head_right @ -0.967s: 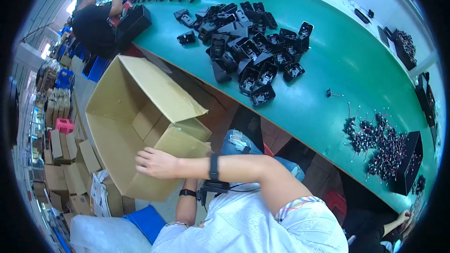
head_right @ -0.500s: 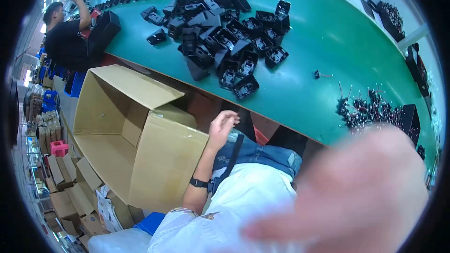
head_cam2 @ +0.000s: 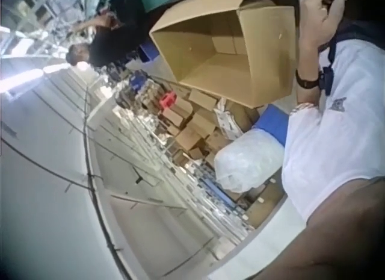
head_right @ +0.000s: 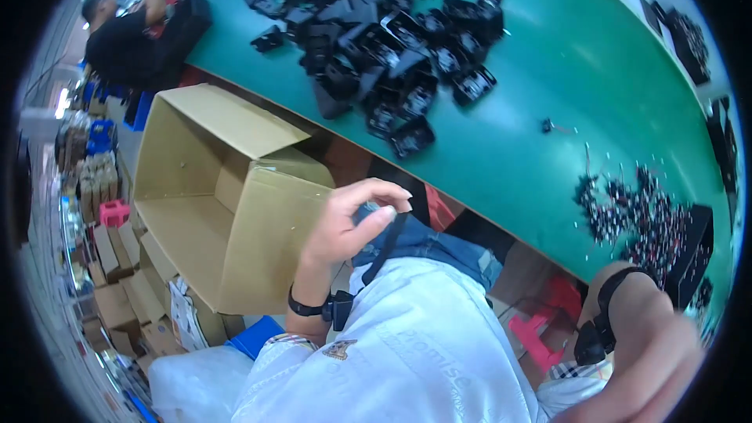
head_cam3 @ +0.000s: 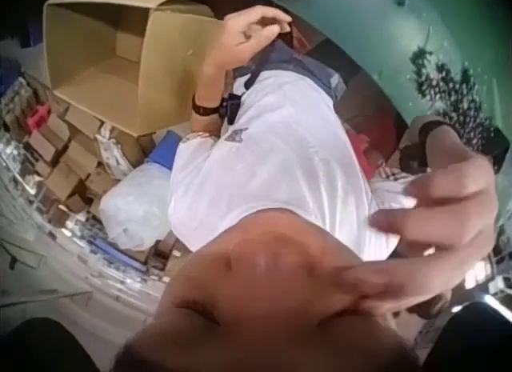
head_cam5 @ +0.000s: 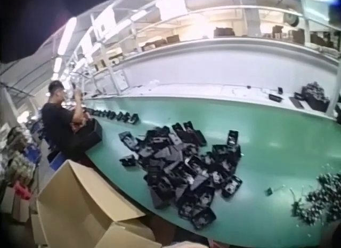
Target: The person picks up a black plastic housing and a small electronic component, inserts the component into the housing, and places the assembled unit onto the green workbench.
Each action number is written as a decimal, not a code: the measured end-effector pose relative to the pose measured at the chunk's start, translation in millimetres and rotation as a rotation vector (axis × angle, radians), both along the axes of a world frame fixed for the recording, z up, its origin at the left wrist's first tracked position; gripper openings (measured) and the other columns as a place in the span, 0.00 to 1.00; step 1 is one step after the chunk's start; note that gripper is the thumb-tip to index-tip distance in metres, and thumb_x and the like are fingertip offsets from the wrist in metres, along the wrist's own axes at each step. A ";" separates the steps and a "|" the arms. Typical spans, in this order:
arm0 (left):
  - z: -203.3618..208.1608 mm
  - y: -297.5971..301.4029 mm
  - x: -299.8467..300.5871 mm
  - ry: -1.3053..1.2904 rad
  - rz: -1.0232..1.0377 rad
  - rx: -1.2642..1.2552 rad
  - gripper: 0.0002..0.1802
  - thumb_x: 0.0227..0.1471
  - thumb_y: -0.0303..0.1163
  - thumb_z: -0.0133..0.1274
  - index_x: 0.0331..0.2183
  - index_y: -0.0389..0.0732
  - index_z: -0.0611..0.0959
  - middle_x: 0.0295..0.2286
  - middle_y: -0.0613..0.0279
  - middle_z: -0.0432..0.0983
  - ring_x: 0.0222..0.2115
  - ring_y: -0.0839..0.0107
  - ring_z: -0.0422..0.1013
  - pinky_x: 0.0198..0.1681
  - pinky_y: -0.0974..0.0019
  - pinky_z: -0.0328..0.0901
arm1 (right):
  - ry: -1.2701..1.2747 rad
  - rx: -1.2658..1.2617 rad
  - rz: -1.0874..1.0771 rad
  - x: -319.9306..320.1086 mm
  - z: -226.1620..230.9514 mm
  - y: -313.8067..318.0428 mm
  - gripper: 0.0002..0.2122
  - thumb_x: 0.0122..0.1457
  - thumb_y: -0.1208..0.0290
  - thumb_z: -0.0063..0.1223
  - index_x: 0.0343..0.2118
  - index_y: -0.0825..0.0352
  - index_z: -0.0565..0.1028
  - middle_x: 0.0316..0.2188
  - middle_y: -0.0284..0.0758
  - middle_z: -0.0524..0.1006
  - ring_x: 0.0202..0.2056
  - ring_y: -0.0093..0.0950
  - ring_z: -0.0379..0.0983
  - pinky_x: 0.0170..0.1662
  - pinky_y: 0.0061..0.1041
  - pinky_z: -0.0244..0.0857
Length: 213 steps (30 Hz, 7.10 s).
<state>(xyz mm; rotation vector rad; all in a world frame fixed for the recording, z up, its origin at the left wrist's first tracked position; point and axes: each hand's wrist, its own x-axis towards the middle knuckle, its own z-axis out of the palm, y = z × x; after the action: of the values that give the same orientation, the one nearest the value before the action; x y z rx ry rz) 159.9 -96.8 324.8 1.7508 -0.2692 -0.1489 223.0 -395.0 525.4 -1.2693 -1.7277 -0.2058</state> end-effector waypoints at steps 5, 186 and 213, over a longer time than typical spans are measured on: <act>92.5 55.6 96.9 -0.374 0.229 -0.072 0.11 0.59 0.29 0.55 0.40 0.30 0.83 0.31 0.56 0.82 0.33 0.73 0.78 0.38 0.69 0.72 | 0.362 -0.117 -0.810 154.9 -93.8 18.2 0.16 0.70 0.67 0.48 0.53 0.71 0.77 0.47 0.37 0.82 0.51 0.27 0.76 0.58 0.29 0.66; -11.9 213.3 506.9 0.069 0.379 1.121 0.17 0.43 0.34 0.58 0.36 0.39 0.90 0.46 0.43 0.81 0.49 0.45 0.76 0.54 0.53 0.71 | 0.702 -0.197 -1.352 6.7 -244.1 39.6 0.30 0.51 0.71 0.60 0.58 0.73 0.69 0.55 0.47 0.75 0.58 0.47 0.69 0.63 0.42 0.61; 45.9 196.7 331.3 -0.337 -0.092 0.952 0.17 0.45 0.37 0.63 0.34 0.33 0.82 0.46 0.46 0.79 0.49 0.51 0.73 0.52 0.56 0.67 | 0.721 -0.065 -1.304 4.7 -256.8 40.6 0.28 0.54 0.72 0.59 0.60 0.69 0.70 0.58 0.41 0.74 0.59 0.38 0.69 0.57 0.34 0.64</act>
<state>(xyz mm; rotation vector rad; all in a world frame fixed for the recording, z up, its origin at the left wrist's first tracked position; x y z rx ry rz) 491.2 99.9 370.7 2.7147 -0.5890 -0.0416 227.7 -354.4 268.6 -2.0233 -0.1394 -0.3652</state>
